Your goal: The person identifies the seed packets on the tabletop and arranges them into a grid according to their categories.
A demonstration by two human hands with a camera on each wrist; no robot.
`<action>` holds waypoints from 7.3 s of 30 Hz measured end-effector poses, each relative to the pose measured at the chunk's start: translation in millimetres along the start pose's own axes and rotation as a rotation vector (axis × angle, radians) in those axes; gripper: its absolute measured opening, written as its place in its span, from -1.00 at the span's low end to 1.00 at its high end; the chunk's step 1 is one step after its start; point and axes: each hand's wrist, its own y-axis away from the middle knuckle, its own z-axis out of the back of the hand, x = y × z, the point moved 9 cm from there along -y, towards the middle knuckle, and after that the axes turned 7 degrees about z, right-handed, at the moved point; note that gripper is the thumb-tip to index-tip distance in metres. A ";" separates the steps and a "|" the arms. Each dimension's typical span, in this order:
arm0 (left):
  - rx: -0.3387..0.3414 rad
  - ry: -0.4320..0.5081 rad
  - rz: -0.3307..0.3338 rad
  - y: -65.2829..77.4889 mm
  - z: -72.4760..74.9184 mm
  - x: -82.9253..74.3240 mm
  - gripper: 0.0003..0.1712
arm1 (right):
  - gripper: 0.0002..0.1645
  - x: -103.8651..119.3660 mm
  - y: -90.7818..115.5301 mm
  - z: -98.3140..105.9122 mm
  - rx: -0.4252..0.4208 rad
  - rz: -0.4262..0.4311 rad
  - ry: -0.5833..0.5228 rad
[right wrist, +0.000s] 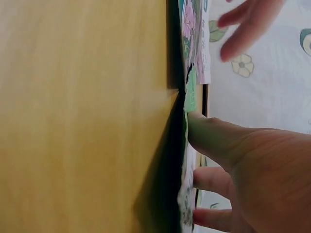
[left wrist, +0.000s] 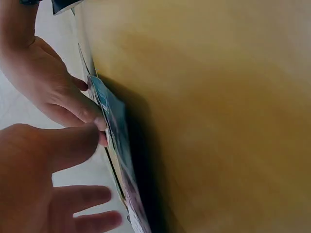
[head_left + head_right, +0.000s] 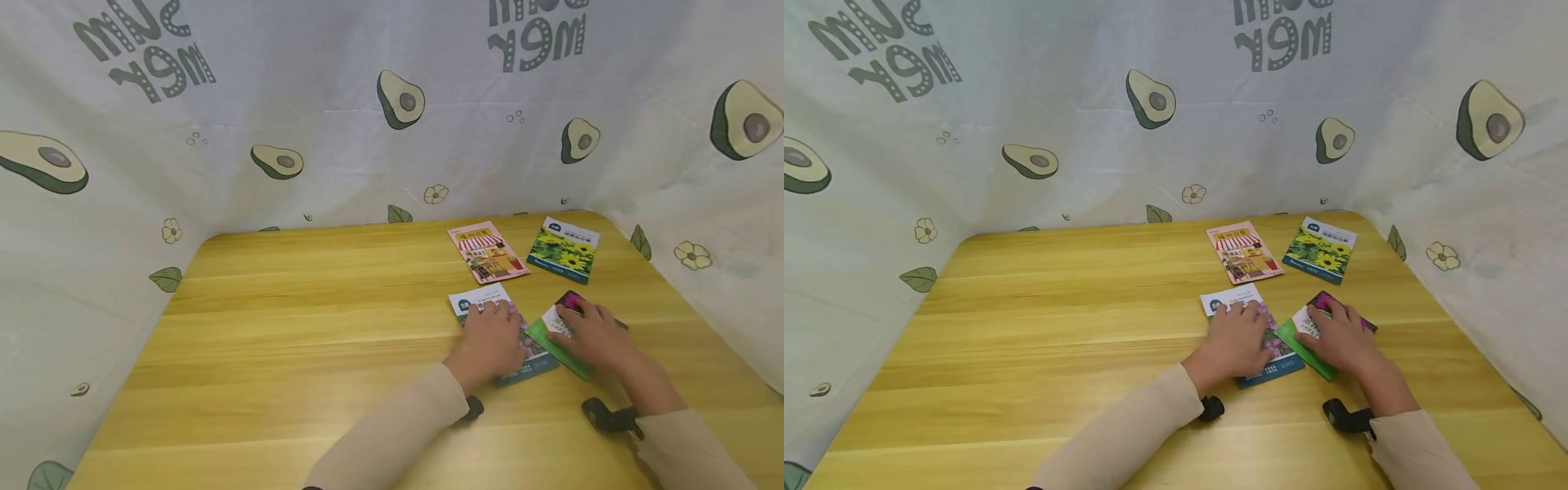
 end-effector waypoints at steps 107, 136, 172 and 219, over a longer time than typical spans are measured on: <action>0.221 0.137 -0.042 19.9 -19.5 50.7 -0.14 | -0.02 -4.1 -5.3 -4.6 0.043 0.063 0.040; 0.275 0.163 -0.031 37.8 -24.8 82.5 -0.13 | 0.02 -3.1 -5.2 -4.0 0.073 0.049 0.027; 0.257 0.238 -0.037 64.3 -35.5 139.3 -0.12 | 0.19 -6.7 -7.8 -5.9 0.052 0.043 0.014; 0.249 0.320 0.014 103.2 -43.3 210.4 -0.14 | 0.19 -11.1 -5.7 -8.2 0.026 0.045 0.015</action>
